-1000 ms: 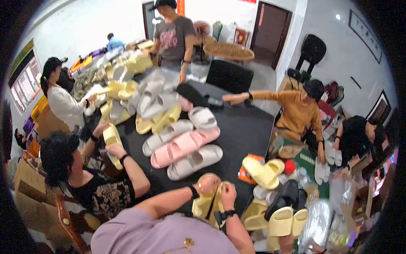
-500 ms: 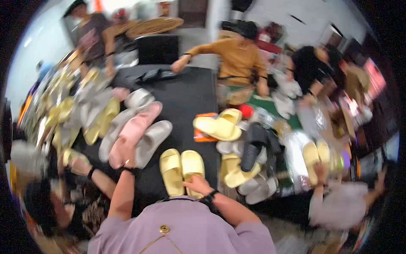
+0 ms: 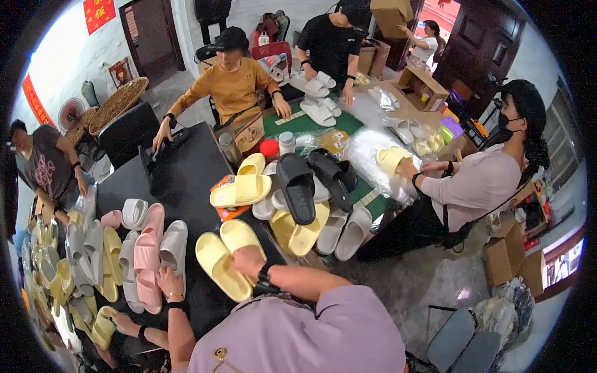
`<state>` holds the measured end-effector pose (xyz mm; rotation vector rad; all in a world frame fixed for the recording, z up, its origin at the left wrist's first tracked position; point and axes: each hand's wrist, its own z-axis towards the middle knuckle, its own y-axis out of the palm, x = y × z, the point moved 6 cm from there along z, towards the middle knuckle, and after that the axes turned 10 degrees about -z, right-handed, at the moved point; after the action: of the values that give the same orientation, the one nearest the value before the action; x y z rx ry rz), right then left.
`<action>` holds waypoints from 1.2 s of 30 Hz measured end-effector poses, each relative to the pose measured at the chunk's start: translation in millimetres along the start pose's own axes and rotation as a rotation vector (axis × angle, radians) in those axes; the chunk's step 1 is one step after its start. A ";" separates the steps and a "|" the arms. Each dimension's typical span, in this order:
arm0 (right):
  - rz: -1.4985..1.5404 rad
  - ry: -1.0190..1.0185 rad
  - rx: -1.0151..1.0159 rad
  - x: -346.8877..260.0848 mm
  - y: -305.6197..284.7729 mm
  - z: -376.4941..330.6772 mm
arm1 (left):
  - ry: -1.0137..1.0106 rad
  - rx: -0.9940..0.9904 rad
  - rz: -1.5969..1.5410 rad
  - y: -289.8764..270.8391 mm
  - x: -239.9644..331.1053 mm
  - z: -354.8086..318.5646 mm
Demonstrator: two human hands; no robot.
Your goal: Trim excess material and assemble components for slippers and sandals.
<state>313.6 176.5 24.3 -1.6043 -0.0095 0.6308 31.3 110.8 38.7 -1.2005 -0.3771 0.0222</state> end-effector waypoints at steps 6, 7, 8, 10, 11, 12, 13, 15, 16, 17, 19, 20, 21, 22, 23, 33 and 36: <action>0.014 0.227 0.309 59.6 -132.0 16.8 | 0.028 -0.087 -0.108 -11.3 21.3 -1.1; 0.010 0.285 0.401 76.2 -149.3 22.0 | 0.033 -0.096 -0.106 -13.4 25.4 -1.5; -0.003 0.335 0.279 79.1 -171.3 30.7 | 0.029 -0.101 -0.161 -20.9 26.3 -16.9; 0.061 0.395 0.459 102.7 -200.6 36.7 | 0.078 -0.118 -0.257 -23.1 36.1 -20.9; 0.147 0.386 0.544 123.4 -200.4 47.1 | 0.119 -0.142 -0.281 -24.6 48.8 -17.1; 0.156 0.352 0.537 126.9 -200.7 52.7 | 0.141 -0.151 -0.306 -21.1 55.1 -15.8; 0.164 0.316 0.527 125.7 -198.2 53.9 | 0.165 -0.180 -0.315 -17.8 65.3 -13.4; 0.298 0.299 0.335 114.7 -174.7 53.9 | 0.219 -0.208 -0.444 -24.0 89.5 -10.0; 0.333 0.281 0.281 114.0 -150.8 51.5 | 0.257 -0.204 -0.523 -27.8 101.3 -13.3; 0.366 0.262 0.233 108.9 -126.0 51.0 | 0.301 -0.192 -0.604 -30.4 110.4 -13.5; 0.556 0.392 -0.095 78.5 -86.4 37.2 | 0.358 -0.252 -0.628 -30.5 120.5 -21.2; 0.628 0.400 -0.178 69.8 -68.2 35.7 | 0.389 -0.267 -0.640 -32.4 124.7 -26.2; 0.699 0.415 -0.257 60.3 -54.4 32.3 | 0.428 -0.284 -0.653 -34.8 128.7 -31.8; 0.806 0.459 -0.234 51.3 -51.3 24.1 | 0.458 -0.306 -0.633 -33.6 129.3 -38.9; 0.803 0.444 -0.261 47.8 -40.4 22.3 | 0.431 -0.300 -0.625 -34.9 126.8 -43.8; 0.746 0.156 0.060 62.9 -22.6 62.6 | 0.447 -0.389 -0.519 -41.1 131.7 -55.7; 0.564 0.167 0.166 67.7 -35.4 77.0 | 0.440 -0.363 -0.486 -45.7 128.7 -50.6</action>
<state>352.9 277.4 30.9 -1.4932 0.6216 0.8980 158.8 75.9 100.0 -1.3981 -0.2806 -0.7461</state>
